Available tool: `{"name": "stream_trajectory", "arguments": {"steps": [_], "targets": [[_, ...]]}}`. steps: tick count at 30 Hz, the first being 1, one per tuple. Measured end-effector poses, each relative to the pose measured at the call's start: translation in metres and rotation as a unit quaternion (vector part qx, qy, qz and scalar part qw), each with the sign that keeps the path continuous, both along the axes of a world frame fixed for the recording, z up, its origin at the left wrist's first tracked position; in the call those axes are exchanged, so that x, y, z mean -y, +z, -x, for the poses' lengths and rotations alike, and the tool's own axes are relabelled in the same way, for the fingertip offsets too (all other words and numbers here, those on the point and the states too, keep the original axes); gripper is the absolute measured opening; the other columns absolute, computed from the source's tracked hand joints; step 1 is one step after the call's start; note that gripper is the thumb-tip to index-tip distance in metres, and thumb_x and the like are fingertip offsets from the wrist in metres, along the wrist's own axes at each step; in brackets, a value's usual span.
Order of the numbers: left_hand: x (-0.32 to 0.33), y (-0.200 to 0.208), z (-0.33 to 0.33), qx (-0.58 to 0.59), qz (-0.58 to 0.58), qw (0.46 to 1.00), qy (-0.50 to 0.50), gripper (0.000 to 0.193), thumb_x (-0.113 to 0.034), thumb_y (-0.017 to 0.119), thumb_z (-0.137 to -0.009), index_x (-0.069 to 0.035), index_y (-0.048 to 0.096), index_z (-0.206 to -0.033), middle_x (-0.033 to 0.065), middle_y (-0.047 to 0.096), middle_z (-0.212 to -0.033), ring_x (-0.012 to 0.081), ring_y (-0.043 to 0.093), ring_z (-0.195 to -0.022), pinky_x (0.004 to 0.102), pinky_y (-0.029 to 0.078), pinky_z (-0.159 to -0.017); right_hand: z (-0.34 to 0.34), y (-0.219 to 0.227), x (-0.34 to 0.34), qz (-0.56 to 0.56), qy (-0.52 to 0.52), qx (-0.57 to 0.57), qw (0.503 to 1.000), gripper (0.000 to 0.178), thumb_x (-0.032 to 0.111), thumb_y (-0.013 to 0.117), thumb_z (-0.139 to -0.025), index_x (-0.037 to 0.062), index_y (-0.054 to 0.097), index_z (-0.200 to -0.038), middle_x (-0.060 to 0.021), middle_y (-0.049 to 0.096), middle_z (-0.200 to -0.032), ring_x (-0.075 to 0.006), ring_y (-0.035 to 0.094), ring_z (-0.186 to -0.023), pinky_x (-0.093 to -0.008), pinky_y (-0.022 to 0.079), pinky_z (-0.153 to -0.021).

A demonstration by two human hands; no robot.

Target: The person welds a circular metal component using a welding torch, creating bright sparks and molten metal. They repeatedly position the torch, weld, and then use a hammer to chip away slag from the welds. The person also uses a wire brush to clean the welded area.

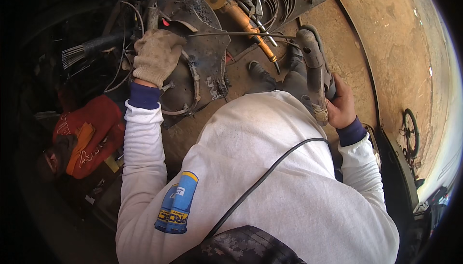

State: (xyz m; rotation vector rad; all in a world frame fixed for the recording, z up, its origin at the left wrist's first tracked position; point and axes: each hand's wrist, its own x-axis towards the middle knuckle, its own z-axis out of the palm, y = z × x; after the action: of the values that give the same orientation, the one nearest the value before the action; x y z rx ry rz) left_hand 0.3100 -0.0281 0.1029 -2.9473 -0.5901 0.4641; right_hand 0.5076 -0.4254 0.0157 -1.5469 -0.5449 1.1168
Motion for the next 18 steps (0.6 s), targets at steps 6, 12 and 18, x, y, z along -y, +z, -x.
{"name": "stream_trajectory", "arguments": {"steps": [6,12,18], "targets": [[0.000,0.001,-0.002,-0.002,0.013,0.999,0.049,0.016,-0.025,0.063,-0.078,-0.018,0.074,-0.088,0.0052,0.070,-0.091,0.0285,0.064,-0.092,0.0436,0.049,-0.075,-0.001,-0.005,0.004,-0.019,0.003,0.002,1.000,0.062,0.017,0.075,-0.085,-0.0045,0.046,-0.136,-0.0001,0.057,-0.102,-0.0088,0.053,-0.089,-0.0249,0.044,-0.081],[0.003,0.006,-0.010,-0.029,0.002,0.997,0.066,0.017,-0.024,0.064,-0.077,-0.016,0.075,-0.087,0.0067,0.071,-0.091,0.0290,0.065,-0.092,0.0446,0.049,-0.077,0.001,-0.007,0.003,-0.021,-0.005,0.008,1.000,0.058,0.021,0.074,-0.085,-0.0037,0.049,-0.131,0.0001,0.057,-0.102,-0.0087,0.052,-0.090,-0.0249,0.044,-0.082],[0.002,0.006,-0.015,-0.045,-0.001,0.997,0.061,0.015,-0.021,0.066,-0.079,-0.017,0.077,-0.087,0.0063,0.073,-0.089,0.0268,0.069,-0.088,0.0436,0.051,-0.075,0.001,-0.005,0.003,0.000,-0.002,0.031,1.000,0.069,0.038,0.073,-0.086,-0.0114,0.049,-0.127,-0.0137,0.065,-0.105,-0.0183,0.059,-0.097,-0.0322,0.047,-0.088]]}}
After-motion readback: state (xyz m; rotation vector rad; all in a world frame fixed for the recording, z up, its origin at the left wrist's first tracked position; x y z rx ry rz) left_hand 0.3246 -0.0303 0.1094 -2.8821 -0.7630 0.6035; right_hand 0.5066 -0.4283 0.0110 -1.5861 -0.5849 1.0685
